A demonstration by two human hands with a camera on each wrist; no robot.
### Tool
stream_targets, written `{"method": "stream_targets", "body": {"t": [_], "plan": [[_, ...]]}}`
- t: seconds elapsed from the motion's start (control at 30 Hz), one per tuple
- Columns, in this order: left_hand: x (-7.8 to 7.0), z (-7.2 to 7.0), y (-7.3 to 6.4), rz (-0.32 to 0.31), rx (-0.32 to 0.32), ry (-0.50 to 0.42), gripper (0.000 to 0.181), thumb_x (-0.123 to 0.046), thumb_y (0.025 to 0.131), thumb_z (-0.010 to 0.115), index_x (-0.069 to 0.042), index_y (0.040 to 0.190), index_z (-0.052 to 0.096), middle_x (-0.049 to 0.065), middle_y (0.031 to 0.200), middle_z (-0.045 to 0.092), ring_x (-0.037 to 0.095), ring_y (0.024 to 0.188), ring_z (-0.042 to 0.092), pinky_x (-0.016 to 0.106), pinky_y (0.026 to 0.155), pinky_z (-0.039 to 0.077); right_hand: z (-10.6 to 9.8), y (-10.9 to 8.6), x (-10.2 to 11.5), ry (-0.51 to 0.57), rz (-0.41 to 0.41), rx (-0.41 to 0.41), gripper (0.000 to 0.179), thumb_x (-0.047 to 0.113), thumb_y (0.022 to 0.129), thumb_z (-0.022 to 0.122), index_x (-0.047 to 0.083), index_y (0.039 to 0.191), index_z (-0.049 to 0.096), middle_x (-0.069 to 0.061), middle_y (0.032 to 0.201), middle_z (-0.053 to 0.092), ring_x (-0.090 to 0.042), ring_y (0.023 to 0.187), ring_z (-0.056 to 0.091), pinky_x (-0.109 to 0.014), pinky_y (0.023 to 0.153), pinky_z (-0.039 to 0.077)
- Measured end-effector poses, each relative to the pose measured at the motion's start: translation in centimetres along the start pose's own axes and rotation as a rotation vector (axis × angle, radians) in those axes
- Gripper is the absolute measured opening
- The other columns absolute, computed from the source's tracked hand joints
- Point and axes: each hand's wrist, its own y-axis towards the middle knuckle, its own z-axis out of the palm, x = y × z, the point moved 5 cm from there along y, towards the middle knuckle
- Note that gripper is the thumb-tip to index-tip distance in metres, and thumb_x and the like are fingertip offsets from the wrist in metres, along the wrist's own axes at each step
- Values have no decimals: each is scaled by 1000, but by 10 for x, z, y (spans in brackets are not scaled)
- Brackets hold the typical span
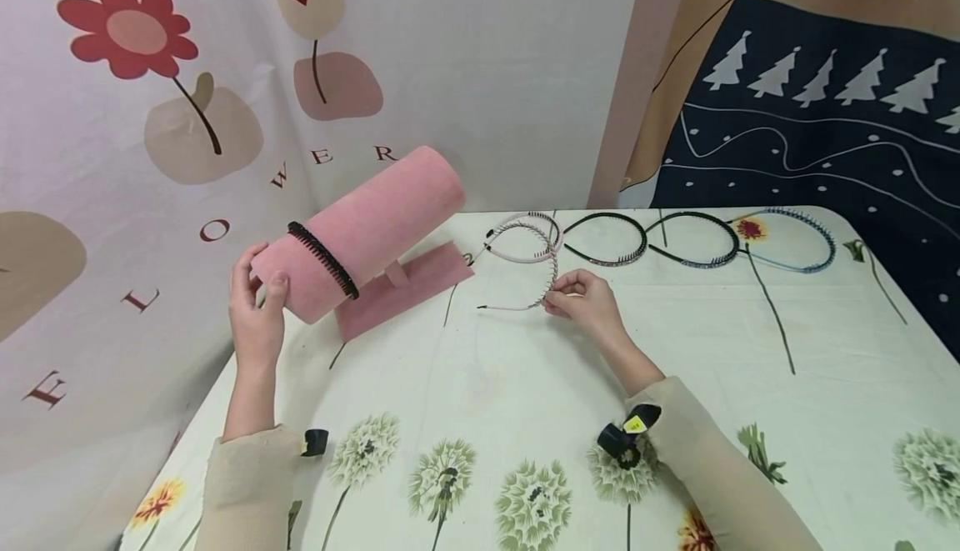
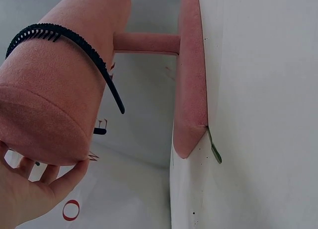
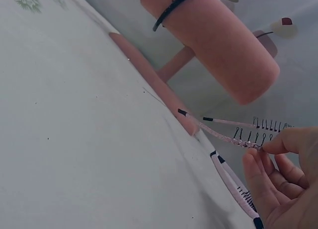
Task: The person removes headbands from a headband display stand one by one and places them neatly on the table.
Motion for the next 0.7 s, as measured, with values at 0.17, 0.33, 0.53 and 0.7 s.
{"method": "stream_targets", "body": {"t": [0.17, 0.33, 0.53, 0.7], "plan": [[1, 0, 0, -5, 0, 5, 55, -32, 92, 59, -30, 146, 48, -10, 143, 43, 15, 130, 44, 22, 87, 43, -4, 2, -5, -48, 34, 1, 15, -2, 94, 59, -9, 106, 51, 6, 79, 66, -3, 74, 71, -21, 77, 59], [2, 0, 0, -16, -3, 7, 54, -33, 92, 59, -31, 146, 49, -12, 142, 43, 14, 129, 44, 22, 86, 44, -8, 3, -9, -96, 60, 12, 14, 0, 95, 58, -8, 106, 52, 8, 78, 68, -3, 74, 70, -21, 77, 59], [0, -1, 0, -3, -6, -1, 55, -32, 92, 60, -30, 146, 49, -13, 141, 43, 14, 128, 44, 20, 85, 43, -10, 0, -11, -174, 94, 43, 19, 4, 94, 62, -7, 106, 54, 9, 77, 70, -1, 74, 70, -19, 75, 58], [0, -1, -1, 1, -7, -7, 55, -31, 92, 60, -29, 146, 49, -13, 140, 44, 14, 129, 44, 20, 84, 43, -11, -2, -14, -207, 143, 84, 19, 8, 93, 65, -4, 105, 55, 8, 78, 70, -2, 74, 69, -20, 75, 58]]}}
